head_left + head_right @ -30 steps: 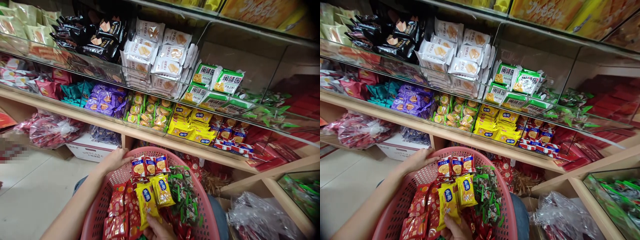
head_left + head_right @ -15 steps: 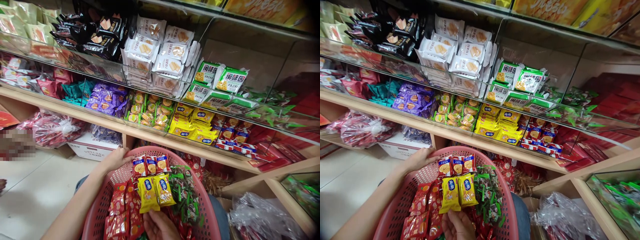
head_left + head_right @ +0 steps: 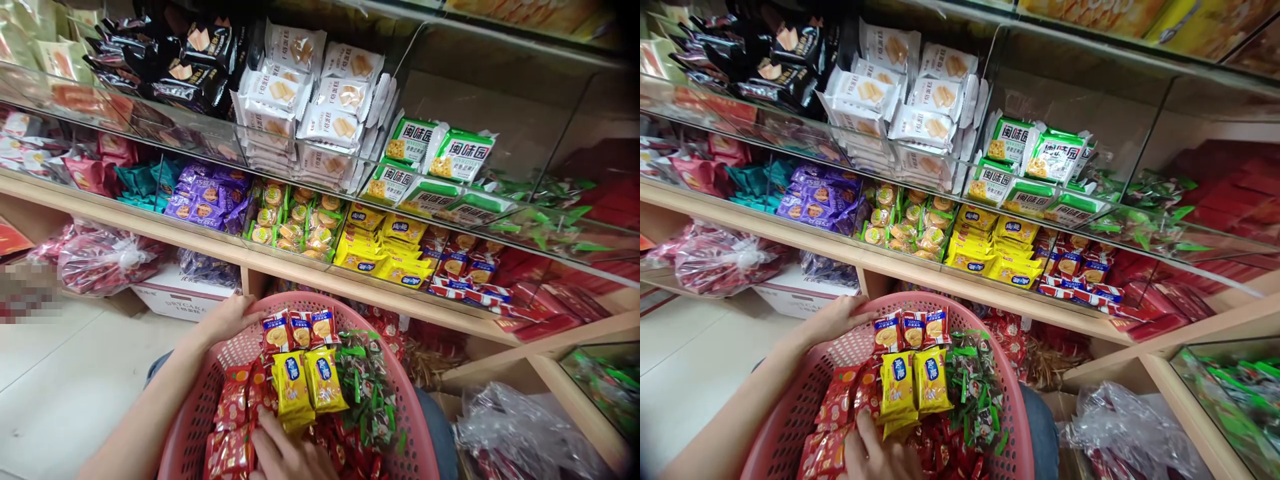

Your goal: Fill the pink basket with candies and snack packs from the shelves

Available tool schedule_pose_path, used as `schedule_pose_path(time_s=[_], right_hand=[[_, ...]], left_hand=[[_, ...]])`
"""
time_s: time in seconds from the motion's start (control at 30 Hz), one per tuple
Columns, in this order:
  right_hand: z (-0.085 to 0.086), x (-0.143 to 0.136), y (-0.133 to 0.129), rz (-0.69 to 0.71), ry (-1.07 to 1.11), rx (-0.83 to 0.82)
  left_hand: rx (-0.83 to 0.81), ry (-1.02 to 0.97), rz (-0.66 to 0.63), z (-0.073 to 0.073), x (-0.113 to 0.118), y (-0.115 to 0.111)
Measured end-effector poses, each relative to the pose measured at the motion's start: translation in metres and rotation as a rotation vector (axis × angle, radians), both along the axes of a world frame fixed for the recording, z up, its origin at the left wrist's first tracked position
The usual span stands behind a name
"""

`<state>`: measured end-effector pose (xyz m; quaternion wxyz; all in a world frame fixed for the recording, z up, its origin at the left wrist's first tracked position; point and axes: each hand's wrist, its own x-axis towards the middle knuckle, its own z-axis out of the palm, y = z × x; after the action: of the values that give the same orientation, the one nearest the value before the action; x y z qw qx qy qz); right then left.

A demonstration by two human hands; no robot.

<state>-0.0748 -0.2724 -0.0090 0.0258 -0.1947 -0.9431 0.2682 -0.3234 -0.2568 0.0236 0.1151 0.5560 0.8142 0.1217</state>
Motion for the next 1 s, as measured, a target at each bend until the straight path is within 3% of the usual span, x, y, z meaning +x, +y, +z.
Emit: schedule_pose_path(time_s=[0.07, 0.13, 0.4, 0.47, 0.53, 0.63, 0.8, 0.9, 1.0], right_hand=[[0.003, -0.012, 0.01, 0.172, -0.089, 0.267], [0.004, -0.019, 0.02, 0.278, -0.125, 0.389], [-0.015, -0.013, 0.03, 0.285, -0.169, 0.538], [-0.013, -0.014, 0.03, 0.302, -0.133, 0.541], [0.0, -0.017, 0.034, 0.34, -0.037, 0.509], [0.042, -0.02, 0.051, 0.336, 0.138, 0.438], [0.115, -0.017, 0.118, 0.094, 0.422, 0.413], [0.133, -0.011, 0.175, -0.081, 0.57, 0.516], [0.135, -0.001, 0.235, -0.244, 0.514, 0.743]], left_hand=[[0.009, -0.003, -0.002, -0.001, -0.001, 0.0], [0.022, -0.012, 0.0, -0.002, -0.001, -0.001], [0.029, -0.035, 0.025, -0.001, -0.001, -0.002], [0.038, -0.044, 0.016, -0.004, -0.002, -0.002], [0.041, -0.048, 0.014, -0.006, -0.003, -0.001], [0.049, -0.053, 0.021, -0.006, -0.004, -0.001], [0.054, -0.067, 0.03, -0.002, -0.002, -0.003], [0.045, -0.066, 0.024, -0.001, -0.002, -0.003], [0.035, -0.076, 0.026, -0.002, -0.003, -0.003]])
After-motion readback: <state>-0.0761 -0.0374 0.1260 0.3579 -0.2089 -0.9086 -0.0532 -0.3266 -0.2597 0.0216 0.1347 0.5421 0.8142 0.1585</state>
